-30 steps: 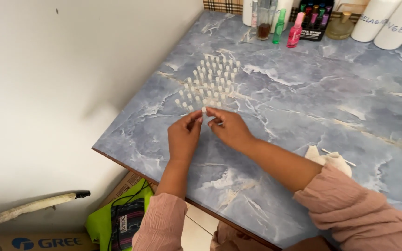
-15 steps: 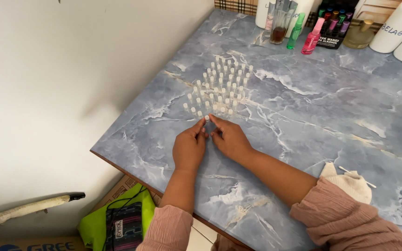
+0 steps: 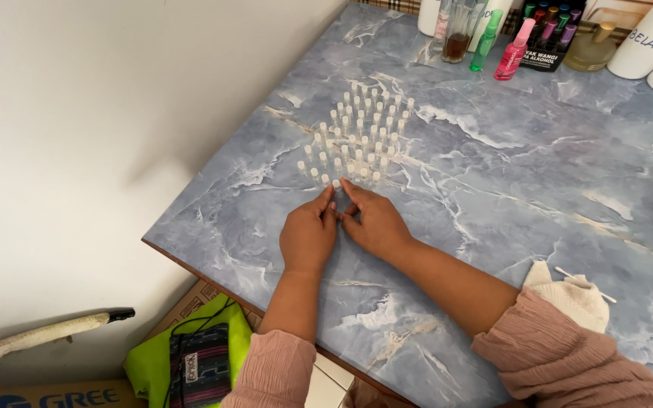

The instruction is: The person places small perfume vials into a white fabric pouch and then puts the pouch into a cardboard box.

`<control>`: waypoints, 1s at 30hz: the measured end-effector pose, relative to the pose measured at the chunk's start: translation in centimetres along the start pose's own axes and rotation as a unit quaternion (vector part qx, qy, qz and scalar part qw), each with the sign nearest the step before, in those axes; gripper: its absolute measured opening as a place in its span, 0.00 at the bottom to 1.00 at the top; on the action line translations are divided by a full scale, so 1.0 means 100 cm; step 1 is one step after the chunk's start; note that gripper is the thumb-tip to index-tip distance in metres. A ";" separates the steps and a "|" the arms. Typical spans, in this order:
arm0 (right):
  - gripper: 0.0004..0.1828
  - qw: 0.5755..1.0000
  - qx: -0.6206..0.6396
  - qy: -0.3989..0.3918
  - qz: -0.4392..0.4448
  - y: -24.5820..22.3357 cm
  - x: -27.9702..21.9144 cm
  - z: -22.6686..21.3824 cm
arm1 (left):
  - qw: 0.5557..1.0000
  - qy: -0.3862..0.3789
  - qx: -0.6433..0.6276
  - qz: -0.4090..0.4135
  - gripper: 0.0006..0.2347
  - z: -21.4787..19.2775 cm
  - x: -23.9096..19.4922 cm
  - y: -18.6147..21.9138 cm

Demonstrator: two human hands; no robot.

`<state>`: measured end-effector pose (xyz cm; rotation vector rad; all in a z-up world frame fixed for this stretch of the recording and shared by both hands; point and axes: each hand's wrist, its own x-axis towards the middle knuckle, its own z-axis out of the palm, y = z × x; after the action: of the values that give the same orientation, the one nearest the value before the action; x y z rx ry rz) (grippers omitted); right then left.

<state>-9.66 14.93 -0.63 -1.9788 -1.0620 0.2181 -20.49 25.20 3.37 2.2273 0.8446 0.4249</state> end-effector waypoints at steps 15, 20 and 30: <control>0.34 0.999 0.030 0.030 -0.007 0.000 -0.004 0.001 | 0.998 0.028 -0.039 0.028 0.14 0.005 0.004 -0.009; 0.30 0.995 0.068 0.073 -0.006 0.010 -0.005 0.004 | 0.995 0.051 -0.080 0.026 0.09 0.010 0.008 -0.016; 0.11 0.991 0.100 0.089 -0.027 0.006 -0.004 -0.002 | 0.982 0.075 -0.053 0.163 0.05 0.011 0.000 -0.008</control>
<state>-9.49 14.32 -1.01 -1.7527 -0.9388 0.1106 -20.28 25.05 2.04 2.2582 0.5172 0.7832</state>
